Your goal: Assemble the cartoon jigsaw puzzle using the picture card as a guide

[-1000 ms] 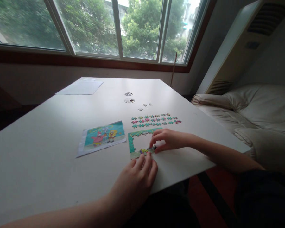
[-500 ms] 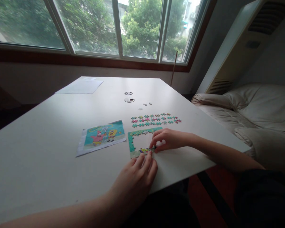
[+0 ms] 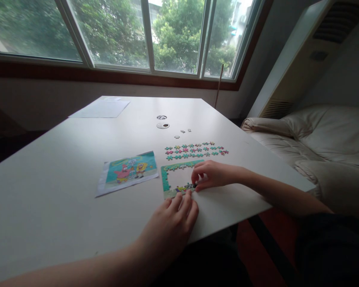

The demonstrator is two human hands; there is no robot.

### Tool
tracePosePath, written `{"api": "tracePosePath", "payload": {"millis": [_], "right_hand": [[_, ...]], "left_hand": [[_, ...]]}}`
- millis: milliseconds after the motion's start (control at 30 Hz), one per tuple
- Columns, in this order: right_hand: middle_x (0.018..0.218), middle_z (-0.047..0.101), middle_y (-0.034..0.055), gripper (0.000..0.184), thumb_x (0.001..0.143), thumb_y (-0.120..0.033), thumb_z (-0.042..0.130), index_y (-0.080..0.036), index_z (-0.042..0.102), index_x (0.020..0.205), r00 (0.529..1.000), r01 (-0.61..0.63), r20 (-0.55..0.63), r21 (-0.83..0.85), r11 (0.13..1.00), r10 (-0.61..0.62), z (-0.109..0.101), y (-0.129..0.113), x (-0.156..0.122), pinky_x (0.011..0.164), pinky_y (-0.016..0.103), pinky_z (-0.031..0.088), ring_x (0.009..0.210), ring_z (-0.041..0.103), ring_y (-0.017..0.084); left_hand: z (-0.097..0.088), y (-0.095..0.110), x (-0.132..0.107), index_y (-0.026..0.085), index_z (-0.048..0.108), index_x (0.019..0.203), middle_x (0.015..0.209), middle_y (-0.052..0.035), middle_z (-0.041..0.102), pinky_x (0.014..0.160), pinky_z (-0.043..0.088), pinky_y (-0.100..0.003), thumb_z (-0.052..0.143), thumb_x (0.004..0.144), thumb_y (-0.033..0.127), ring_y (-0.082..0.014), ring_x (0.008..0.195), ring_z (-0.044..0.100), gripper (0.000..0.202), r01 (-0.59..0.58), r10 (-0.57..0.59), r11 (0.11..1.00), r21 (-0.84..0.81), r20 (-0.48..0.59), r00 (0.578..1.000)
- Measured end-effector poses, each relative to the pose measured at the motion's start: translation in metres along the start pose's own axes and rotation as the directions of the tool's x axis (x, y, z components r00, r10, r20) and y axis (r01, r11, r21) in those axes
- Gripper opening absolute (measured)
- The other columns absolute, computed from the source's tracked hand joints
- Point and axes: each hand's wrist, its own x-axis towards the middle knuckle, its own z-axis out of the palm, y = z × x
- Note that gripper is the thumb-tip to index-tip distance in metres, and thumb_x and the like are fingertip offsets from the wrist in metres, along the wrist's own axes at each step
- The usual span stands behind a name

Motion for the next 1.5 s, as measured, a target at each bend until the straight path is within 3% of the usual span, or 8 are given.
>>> {"api": "tracePosePath", "payload": {"millis": [300, 533, 867, 1000, 1500], "right_hand": [[0.078, 0.056, 0.0016, 0.020, 0.074, -0.028, 0.065, -0.015, 0.062, 0.089, 1.000, 0.008, 0.021, 0.007, 1.000, -0.008, -0.001, 0.001, 0.001, 0.064, 0.021, 0.042, 0.068, 0.051, 0.009], [0.080, 0.058, 0.0043, 0.016, 0.080, -0.024, 0.060, -0.015, 0.067, 0.092, 0.991, 0.133, 0.025, -0.011, 0.991, -0.133, -0.001, -0.002, 0.001, 0.072, 0.022, 0.043, 0.077, 0.054, 0.011], [0.084, 0.058, 0.0036, 0.026, 0.079, -0.032, 0.061, -0.016, 0.063, 0.100, 0.992, 0.112, 0.054, -0.035, 0.993, -0.110, -0.011, 0.001, -0.003, 0.071, 0.022, 0.043, 0.076, 0.053, 0.011], [0.081, 0.058, 0.0029, 0.021, 0.079, -0.032, 0.060, -0.016, 0.063, 0.092, 0.997, 0.071, 0.037, -0.060, 0.996, -0.069, -0.015, 0.004, -0.004, 0.069, 0.022, 0.042, 0.074, 0.053, 0.011], [0.078, 0.057, 0.0023, 0.015, 0.079, -0.025, 0.060, -0.014, 0.062, 0.090, 0.995, 0.044, 0.089, 0.001, 0.999, -0.044, -0.007, 0.001, -0.002, 0.064, 0.020, 0.042, 0.068, 0.052, 0.009]], "left_hand": [[-0.001, -0.001, -0.001, 0.008, 0.054, 0.113, 0.121, -0.0182, 0.056, 0.076, 0.048, -0.038, 0.041, 0.084, 0.014, -0.0305, 0.099, 0.058, 0.032, -0.005, 0.005, 1.000, -0.005, -0.003, 1.000], [-0.002, -0.002, 0.001, 0.008, 0.055, 0.113, 0.122, -0.0181, 0.056, 0.076, 0.049, -0.038, 0.042, 0.084, 0.013, -0.0301, 0.099, 0.059, 0.032, -0.004, 0.004, 1.000, -0.015, 0.000, 1.000], [-0.001, 0.000, -0.001, 0.009, 0.056, 0.112, 0.121, -0.0178, 0.056, 0.075, 0.050, -0.037, 0.041, 0.084, 0.015, -0.0300, 0.099, 0.060, 0.032, 0.001, 0.000, 1.000, 0.016, -0.021, 1.000], [-0.002, 0.001, -0.001, 0.009, 0.056, 0.111, 0.120, -0.0177, 0.057, 0.076, 0.049, -0.038, 0.042, 0.084, 0.016, -0.0310, 0.101, 0.059, 0.031, 0.009, -0.009, 1.000, 0.017, -0.030, 1.000], [-0.005, -0.007, 0.001, 0.009, 0.049, 0.117, 0.128, -0.0222, 0.048, 0.086, 0.043, -0.041, 0.041, 0.086, 0.014, -0.0313, 0.112, 0.049, 0.033, 0.011, 0.000, 0.996, -0.085, 0.127, 0.992]]}}
